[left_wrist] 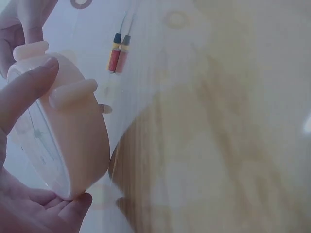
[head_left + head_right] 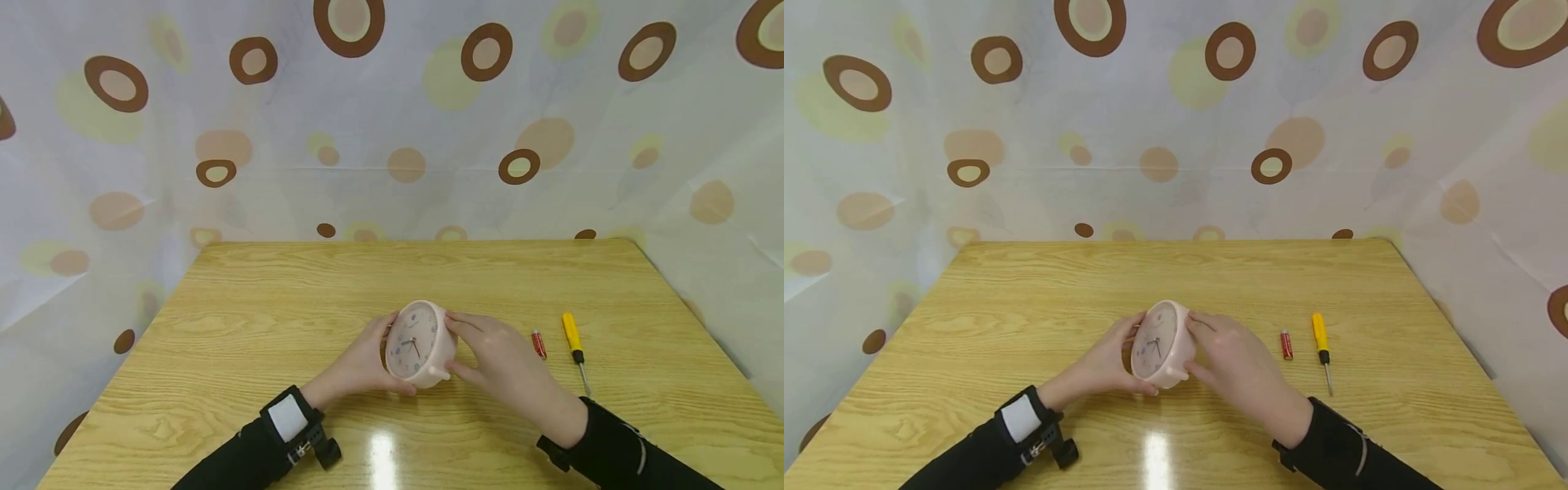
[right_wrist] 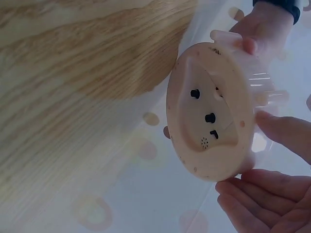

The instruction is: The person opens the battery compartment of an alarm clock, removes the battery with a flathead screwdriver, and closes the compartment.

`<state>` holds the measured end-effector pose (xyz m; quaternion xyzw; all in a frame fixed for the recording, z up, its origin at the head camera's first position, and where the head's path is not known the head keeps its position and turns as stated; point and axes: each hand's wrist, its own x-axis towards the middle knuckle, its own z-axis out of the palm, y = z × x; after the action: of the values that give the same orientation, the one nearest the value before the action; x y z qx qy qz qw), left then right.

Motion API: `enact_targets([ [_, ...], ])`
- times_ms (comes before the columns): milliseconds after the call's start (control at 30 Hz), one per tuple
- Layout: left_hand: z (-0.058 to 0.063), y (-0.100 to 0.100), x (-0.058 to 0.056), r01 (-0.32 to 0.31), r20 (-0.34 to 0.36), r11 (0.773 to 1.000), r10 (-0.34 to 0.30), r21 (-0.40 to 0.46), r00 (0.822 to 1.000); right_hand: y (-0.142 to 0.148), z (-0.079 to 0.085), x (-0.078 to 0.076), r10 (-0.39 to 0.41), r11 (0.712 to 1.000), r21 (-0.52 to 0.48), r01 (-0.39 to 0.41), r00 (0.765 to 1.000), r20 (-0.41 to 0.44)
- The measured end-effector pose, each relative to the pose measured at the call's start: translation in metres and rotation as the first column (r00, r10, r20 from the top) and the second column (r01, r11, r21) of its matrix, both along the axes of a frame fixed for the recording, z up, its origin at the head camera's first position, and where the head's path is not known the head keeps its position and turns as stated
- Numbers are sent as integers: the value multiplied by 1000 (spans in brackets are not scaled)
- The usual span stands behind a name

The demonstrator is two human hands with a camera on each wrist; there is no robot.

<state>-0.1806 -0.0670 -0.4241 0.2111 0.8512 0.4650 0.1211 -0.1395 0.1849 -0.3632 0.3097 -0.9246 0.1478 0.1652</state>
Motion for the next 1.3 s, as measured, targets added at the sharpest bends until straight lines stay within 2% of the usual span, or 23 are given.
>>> enact_targets([
  [267, -2, 2, 2, -57, -61, 998, 55, -28, 997, -1, -6, 2, -79, 997, -22, 80, 995, 58],
  [533, -2, 6, 5, -79, -95, 994, 72, -72, 993, 0, -13, 4, -151, 988, 7, 152, 974, 168],
  [733, -1, 11, 8, -94, -130, 985, 75, -144, 989, 3, -22, 1, -158, 987, 42, 152, 963, 218],
  [967, 1, 16, 12, -112, -178, 961, 67, -253, 982, 4, -30, -4, -152, 988, 75, 138, 955, 253],
  [1300, 2, 18, 13, -119, -195, 955, 66, -272, 979, 2, -30, -8, -198, 975, 162, 152, 924, 326],
])
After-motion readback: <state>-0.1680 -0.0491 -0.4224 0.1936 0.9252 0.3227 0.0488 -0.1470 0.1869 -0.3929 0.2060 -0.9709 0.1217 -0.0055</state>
